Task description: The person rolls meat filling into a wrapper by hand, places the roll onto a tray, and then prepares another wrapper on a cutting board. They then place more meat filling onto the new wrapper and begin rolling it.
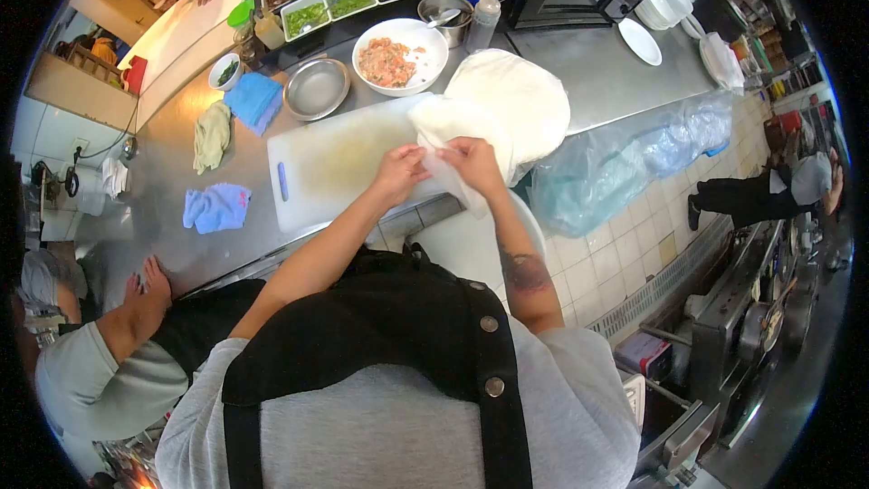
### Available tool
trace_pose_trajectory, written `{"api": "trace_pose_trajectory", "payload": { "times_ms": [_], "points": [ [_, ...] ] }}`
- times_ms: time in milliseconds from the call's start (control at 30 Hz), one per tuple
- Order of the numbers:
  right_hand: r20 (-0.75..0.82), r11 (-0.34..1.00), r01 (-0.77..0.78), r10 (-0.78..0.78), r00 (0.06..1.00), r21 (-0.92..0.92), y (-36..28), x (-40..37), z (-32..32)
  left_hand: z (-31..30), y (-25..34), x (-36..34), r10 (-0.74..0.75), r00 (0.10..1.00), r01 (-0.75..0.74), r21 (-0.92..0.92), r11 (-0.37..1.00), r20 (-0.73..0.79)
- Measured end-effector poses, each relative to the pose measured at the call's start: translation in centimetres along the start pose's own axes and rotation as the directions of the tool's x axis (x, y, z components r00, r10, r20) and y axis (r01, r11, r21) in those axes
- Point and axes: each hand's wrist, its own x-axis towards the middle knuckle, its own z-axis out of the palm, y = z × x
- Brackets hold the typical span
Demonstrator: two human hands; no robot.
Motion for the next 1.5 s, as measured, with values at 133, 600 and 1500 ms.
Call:
{"api": "trace_pose_trajectory", "payload": {
  "times_ms": [133,600,1500],
  "points": [
    [-0.073,0.907,-0.207,0.250,0.966,0.368,0.0,0.8,-3.4,-3.3,-0.1,-0.6,0.006,0.992,-0.014,-0.060,0.998,-0.126],
    [-0.632,0.795,0.127,0.363,0.684,0.594,5.7,3.5,-26.3,-13.6,2.7,-5.4,0.234,0.822,-0.129,0.230,0.965,-0.519],
    [-0.189,0.904,-0.052,-0.032,0.982,-0.424,-4.5,1.9,9.4,-16.9,5.2,-6.7,0.715,0.669,-0.008,0.960,0.280,-0.203]
  ]
}}
